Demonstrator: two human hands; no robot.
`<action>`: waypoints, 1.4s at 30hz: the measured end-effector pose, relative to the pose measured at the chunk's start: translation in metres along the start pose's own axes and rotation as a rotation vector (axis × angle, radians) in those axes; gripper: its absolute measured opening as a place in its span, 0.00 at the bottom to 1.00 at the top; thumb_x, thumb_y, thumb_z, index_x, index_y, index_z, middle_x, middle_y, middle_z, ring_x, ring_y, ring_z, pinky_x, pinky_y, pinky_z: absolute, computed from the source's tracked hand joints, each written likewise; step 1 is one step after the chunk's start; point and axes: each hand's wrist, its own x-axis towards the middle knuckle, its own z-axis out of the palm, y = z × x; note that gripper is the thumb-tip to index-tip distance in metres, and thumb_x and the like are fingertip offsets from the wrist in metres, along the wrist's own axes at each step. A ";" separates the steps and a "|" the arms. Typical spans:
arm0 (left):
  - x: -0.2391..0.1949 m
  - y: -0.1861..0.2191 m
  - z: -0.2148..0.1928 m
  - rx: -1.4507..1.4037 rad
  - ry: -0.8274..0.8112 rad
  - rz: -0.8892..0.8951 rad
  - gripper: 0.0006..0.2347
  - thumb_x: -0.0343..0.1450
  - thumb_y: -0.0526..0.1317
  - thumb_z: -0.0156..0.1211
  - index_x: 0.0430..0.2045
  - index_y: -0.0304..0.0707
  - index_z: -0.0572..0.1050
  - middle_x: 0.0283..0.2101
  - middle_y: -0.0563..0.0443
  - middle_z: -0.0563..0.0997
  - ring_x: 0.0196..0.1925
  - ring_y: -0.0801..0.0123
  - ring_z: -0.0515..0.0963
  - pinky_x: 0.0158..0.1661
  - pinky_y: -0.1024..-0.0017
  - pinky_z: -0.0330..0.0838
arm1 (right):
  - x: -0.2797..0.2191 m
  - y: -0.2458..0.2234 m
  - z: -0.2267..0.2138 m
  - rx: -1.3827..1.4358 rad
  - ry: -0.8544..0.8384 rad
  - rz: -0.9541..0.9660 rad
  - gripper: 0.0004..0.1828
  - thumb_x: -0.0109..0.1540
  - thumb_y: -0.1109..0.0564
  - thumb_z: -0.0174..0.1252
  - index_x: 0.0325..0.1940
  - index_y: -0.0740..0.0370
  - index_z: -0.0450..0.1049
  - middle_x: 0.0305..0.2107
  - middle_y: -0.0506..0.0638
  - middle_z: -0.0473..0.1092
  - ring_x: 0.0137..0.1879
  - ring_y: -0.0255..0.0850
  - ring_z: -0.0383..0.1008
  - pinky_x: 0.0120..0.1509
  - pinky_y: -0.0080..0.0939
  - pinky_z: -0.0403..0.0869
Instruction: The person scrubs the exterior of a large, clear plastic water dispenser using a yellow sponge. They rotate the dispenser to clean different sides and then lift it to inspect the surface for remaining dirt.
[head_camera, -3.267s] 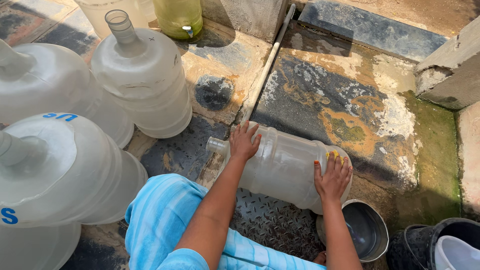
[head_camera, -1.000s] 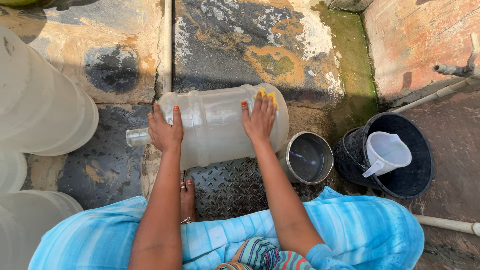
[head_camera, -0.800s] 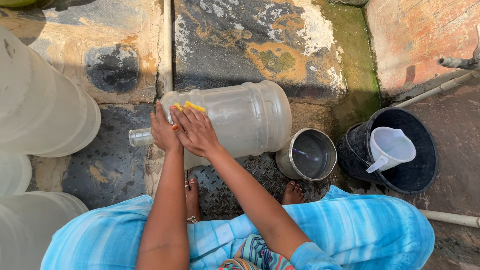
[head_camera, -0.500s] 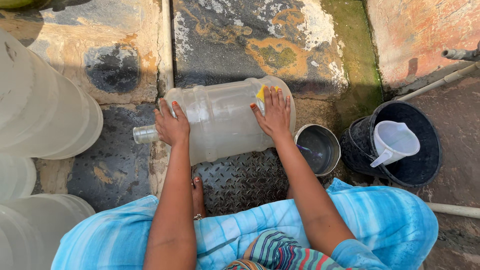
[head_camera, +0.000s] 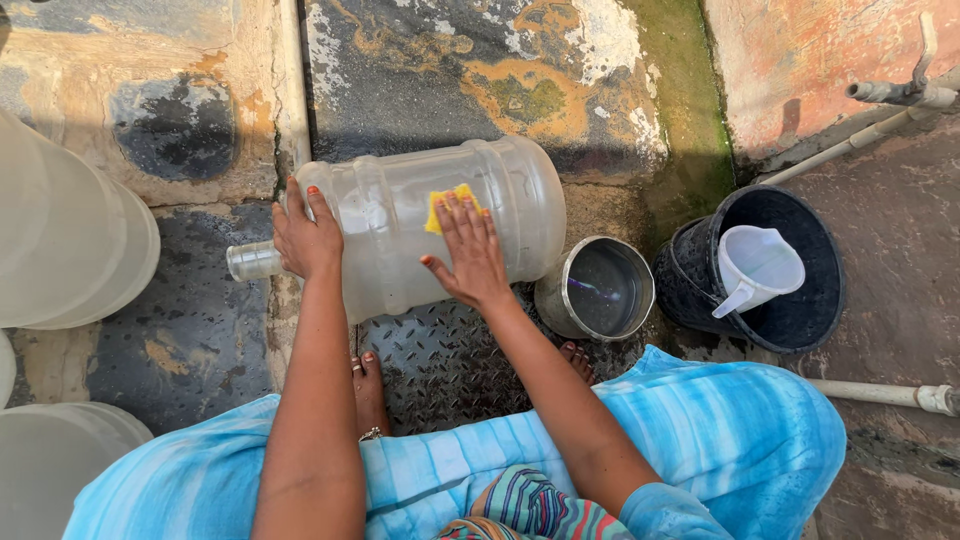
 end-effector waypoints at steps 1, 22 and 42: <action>0.000 0.001 0.001 0.004 -0.003 0.002 0.23 0.76 0.63 0.40 0.68 0.73 0.61 0.73 0.45 0.59 0.72 0.45 0.59 0.64 0.43 0.56 | -0.007 0.029 -0.012 0.006 0.041 0.139 0.47 0.69 0.24 0.23 0.83 0.54 0.38 0.80 0.53 0.40 0.84 0.47 0.33 0.85 0.58 0.31; 0.029 -0.001 0.010 -0.041 -0.093 0.010 0.26 0.74 0.64 0.43 0.69 0.71 0.59 0.74 0.42 0.57 0.73 0.42 0.56 0.64 0.36 0.52 | -0.030 0.035 0.046 -0.046 0.126 0.009 0.46 0.70 0.24 0.26 0.81 0.50 0.24 0.79 0.49 0.23 0.83 0.48 0.22 0.84 0.58 0.26; 0.004 -0.027 0.009 -0.178 0.023 0.019 0.41 0.66 0.69 0.58 0.71 0.52 0.57 0.73 0.35 0.57 0.74 0.41 0.57 0.66 0.47 0.55 | 0.030 0.128 -0.015 0.436 0.146 0.693 0.61 0.58 0.19 0.46 0.78 0.68 0.46 0.70 0.73 0.49 0.75 0.64 0.46 0.75 0.61 0.49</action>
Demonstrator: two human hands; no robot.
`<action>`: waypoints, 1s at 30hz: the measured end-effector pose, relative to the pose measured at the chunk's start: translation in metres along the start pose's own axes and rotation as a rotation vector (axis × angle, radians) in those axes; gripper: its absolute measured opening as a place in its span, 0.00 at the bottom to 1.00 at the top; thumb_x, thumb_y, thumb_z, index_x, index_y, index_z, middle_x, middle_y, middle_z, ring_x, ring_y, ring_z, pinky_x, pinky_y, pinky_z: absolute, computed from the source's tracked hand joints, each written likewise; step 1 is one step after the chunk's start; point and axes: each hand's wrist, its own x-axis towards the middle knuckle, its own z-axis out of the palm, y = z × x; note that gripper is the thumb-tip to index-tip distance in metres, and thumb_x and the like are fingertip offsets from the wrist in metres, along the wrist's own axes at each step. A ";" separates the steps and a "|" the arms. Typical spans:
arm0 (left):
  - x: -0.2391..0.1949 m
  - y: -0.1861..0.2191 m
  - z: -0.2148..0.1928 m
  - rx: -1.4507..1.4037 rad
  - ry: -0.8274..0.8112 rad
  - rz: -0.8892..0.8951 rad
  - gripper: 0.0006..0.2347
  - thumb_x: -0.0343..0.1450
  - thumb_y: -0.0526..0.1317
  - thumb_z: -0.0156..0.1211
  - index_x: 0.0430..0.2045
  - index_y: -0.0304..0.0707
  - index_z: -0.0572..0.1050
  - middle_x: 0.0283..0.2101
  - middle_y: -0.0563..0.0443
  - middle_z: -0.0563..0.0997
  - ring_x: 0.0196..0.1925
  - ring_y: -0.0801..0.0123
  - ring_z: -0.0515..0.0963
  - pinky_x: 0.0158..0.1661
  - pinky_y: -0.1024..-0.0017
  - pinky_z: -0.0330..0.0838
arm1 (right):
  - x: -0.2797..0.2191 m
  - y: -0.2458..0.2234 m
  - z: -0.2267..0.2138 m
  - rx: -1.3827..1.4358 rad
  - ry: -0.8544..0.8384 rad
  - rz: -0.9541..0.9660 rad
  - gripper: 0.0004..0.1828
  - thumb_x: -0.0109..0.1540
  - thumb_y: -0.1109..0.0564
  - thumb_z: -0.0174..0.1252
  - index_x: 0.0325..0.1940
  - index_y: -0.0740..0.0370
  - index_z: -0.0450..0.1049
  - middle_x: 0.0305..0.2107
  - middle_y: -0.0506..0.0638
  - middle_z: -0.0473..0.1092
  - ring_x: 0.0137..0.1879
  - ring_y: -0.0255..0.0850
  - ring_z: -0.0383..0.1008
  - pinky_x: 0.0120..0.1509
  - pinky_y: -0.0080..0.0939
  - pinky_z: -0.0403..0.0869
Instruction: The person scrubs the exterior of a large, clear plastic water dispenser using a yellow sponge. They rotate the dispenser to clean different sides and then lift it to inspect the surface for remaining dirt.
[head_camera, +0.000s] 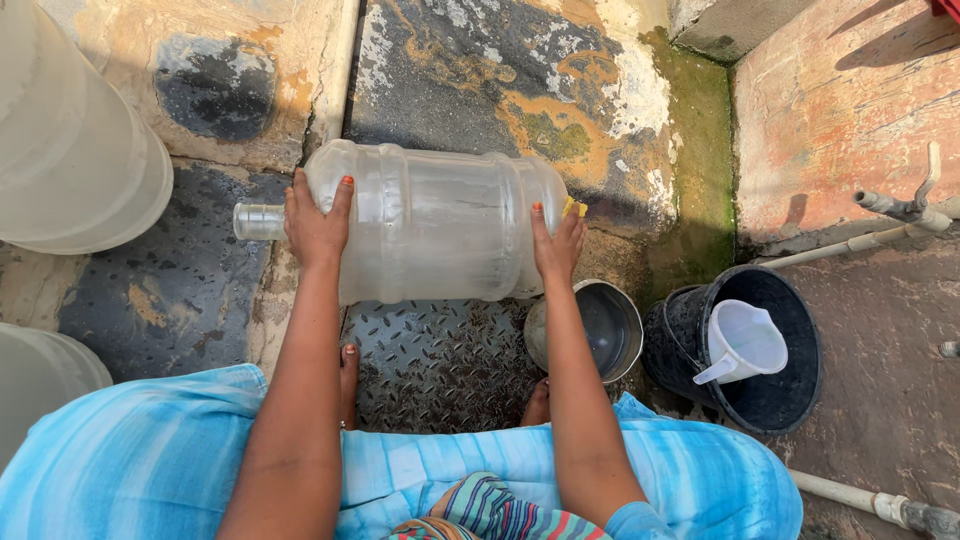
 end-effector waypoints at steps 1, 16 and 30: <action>-0.003 0.005 -0.001 0.008 0.023 -0.011 0.39 0.65 0.69 0.58 0.71 0.56 0.58 0.73 0.36 0.59 0.73 0.42 0.59 0.65 0.46 0.58 | -0.012 -0.012 0.011 -0.155 0.054 -0.059 0.62 0.61 0.18 0.42 0.81 0.67 0.40 0.74 0.74 0.40 0.79 0.67 0.33 0.78 0.65 0.39; -0.002 0.012 -0.001 0.015 0.007 -0.057 0.35 0.66 0.69 0.57 0.69 0.70 0.60 0.73 0.43 0.59 0.74 0.45 0.58 0.63 0.36 0.56 | -0.055 -0.067 0.019 -0.591 -0.186 -0.359 0.51 0.64 0.20 0.24 0.82 0.51 0.36 0.79 0.49 0.33 0.83 0.48 0.24 0.82 0.58 0.24; 0.000 0.019 0.002 0.007 0.032 -0.070 0.32 0.67 0.70 0.53 0.68 0.73 0.62 0.73 0.45 0.60 0.75 0.44 0.57 0.64 0.32 0.52 | -0.110 -0.125 0.100 -0.282 -0.221 -0.966 0.40 0.69 0.29 0.37 0.79 0.52 0.54 0.75 0.54 0.52 0.81 0.57 0.46 0.82 0.61 0.49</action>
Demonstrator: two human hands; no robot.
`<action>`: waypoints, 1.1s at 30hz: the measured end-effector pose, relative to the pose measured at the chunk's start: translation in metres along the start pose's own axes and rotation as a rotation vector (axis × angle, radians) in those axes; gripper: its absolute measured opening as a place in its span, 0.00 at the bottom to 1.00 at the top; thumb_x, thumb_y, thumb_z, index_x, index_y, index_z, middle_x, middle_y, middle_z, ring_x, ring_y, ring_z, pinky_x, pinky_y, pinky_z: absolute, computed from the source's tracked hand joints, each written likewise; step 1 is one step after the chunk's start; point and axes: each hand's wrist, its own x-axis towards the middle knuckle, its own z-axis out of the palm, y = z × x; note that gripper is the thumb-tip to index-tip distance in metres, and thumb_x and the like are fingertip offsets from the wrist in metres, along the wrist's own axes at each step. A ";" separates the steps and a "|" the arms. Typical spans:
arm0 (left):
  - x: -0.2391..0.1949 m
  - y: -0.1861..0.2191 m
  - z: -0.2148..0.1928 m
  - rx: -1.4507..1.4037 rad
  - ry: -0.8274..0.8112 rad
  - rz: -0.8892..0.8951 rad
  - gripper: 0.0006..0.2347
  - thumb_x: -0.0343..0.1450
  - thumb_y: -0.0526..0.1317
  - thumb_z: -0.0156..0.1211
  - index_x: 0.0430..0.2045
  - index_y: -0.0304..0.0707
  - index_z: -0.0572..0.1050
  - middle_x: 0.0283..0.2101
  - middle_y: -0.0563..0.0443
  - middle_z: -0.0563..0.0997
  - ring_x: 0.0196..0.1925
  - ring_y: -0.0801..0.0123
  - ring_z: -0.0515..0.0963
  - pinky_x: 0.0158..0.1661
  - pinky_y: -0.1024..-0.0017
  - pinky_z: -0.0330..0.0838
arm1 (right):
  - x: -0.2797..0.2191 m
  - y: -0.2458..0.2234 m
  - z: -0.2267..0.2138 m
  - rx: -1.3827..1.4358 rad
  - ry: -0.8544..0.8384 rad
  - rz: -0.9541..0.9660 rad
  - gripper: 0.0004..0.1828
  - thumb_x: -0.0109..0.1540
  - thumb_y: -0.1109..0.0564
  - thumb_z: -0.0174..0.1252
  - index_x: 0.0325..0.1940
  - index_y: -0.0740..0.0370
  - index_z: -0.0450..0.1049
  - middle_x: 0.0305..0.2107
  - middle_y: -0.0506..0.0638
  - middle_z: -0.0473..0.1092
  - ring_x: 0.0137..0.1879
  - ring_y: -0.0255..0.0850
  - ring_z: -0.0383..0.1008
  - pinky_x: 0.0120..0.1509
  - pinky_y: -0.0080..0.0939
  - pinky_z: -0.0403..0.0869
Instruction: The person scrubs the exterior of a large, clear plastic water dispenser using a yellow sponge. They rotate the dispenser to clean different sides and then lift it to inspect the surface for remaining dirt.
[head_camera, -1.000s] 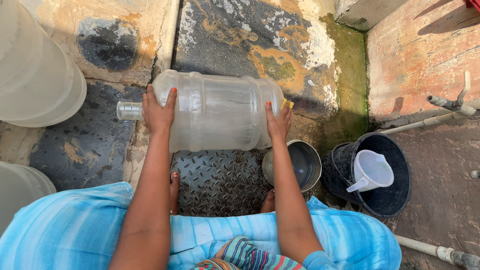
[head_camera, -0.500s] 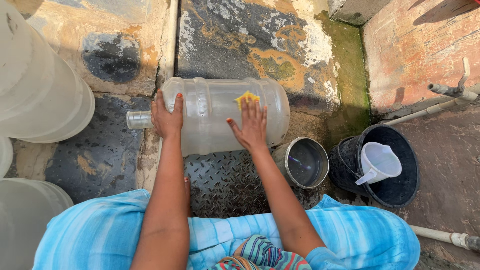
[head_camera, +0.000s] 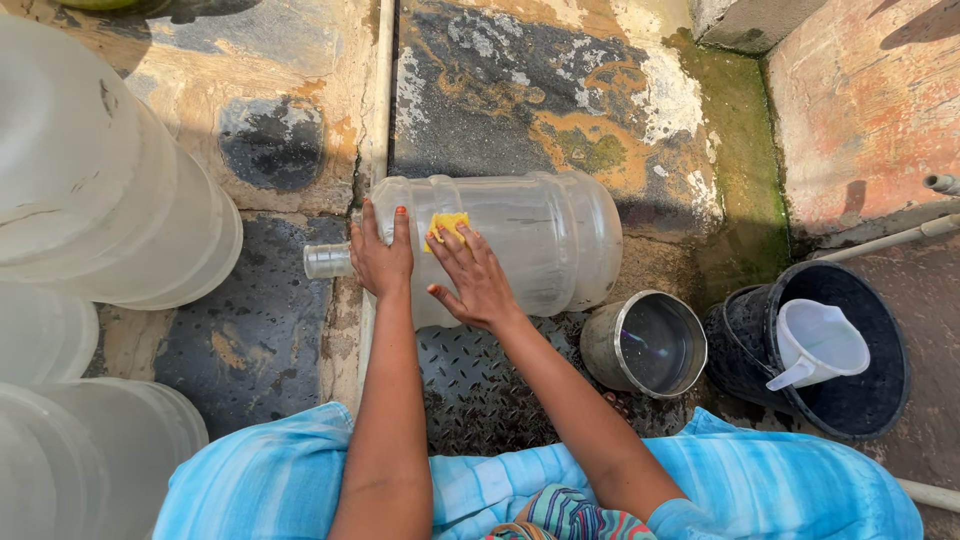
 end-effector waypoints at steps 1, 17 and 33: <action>0.000 0.000 0.001 0.002 0.003 -0.001 0.32 0.67 0.70 0.52 0.67 0.73 0.62 0.73 0.45 0.60 0.75 0.45 0.57 0.64 0.31 0.51 | 0.018 0.009 -0.003 0.004 0.010 0.030 0.37 0.70 0.31 0.37 0.79 0.49 0.55 0.74 0.52 0.55 0.80 0.57 0.48 0.83 0.61 0.50; 0.005 -0.007 0.003 0.001 0.013 0.016 0.34 0.65 0.71 0.54 0.67 0.71 0.62 0.73 0.47 0.61 0.75 0.46 0.58 0.65 0.30 0.47 | -0.091 0.056 0.006 -0.204 0.036 0.159 0.44 0.70 0.24 0.23 0.83 0.49 0.36 0.79 0.58 0.39 0.83 0.54 0.32 0.84 0.62 0.29; 0.016 -0.013 0.001 -0.043 0.035 0.073 0.32 0.67 0.67 0.58 0.67 0.67 0.65 0.71 0.43 0.65 0.70 0.44 0.67 0.65 0.51 0.61 | -0.077 -0.020 0.048 -0.076 -0.183 -0.145 0.45 0.69 0.24 0.27 0.83 0.49 0.37 0.79 0.51 0.45 0.84 0.43 0.42 0.88 0.53 0.37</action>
